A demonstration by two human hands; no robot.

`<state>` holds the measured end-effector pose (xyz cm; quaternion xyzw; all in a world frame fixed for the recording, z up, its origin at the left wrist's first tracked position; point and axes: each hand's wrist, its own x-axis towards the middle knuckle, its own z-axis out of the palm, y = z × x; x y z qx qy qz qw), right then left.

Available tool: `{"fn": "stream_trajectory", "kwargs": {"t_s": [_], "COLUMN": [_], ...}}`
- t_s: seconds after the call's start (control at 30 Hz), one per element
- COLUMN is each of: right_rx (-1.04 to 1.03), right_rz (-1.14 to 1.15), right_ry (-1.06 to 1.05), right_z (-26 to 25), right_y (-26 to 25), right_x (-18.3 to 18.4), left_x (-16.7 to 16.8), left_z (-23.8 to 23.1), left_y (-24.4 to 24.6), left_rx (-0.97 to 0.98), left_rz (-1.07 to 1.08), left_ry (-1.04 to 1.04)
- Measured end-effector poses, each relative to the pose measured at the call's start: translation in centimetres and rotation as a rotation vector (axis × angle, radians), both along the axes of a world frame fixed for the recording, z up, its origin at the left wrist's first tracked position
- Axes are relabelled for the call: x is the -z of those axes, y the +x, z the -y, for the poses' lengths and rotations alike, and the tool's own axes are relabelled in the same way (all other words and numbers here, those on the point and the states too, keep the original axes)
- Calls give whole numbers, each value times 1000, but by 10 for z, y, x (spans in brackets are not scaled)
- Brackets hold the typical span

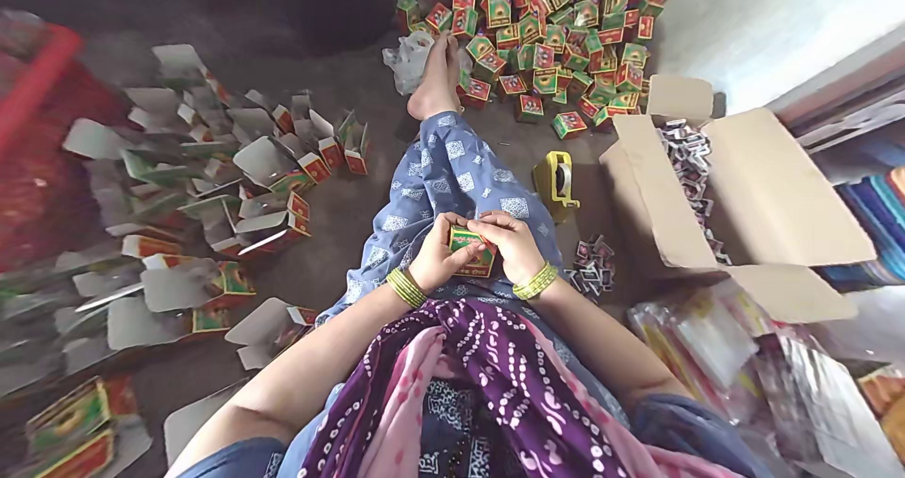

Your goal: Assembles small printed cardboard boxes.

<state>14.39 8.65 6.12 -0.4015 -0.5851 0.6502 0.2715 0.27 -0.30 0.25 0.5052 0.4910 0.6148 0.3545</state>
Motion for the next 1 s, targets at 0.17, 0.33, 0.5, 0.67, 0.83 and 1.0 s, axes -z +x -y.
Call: {"fn": "stream_trajectory", "kwargs": {"t_s": [0.17, 0.33, 0.5, 0.67, 0.83, 1.0], "right_rx": [58, 57, -400, -639, -366, 336], "right_rz": [110, 157, 295, 541, 601, -279], "right_ry": [-34, 49, 348, 40, 223, 434], "right_z": [-3, -9, -19, -31, -117, -216], "right_y": [0, 5, 18, 12, -20, -57], "right_x": [-2, -4, -12, -30, -111, -244], "left_x": [4, 9, -6, -4, -9, -12], "left_z": [1, 0, 5, -2, -7, -5], "left_y": [1, 2, -1, -11, -6, -7], "left_rx": [-30, -17, -31, -115, -175, -162], "left_rz": [-84, -106, 317, 507, 555, 492], "left_ry": [59, 142, -22, -274, -345, -320]}}
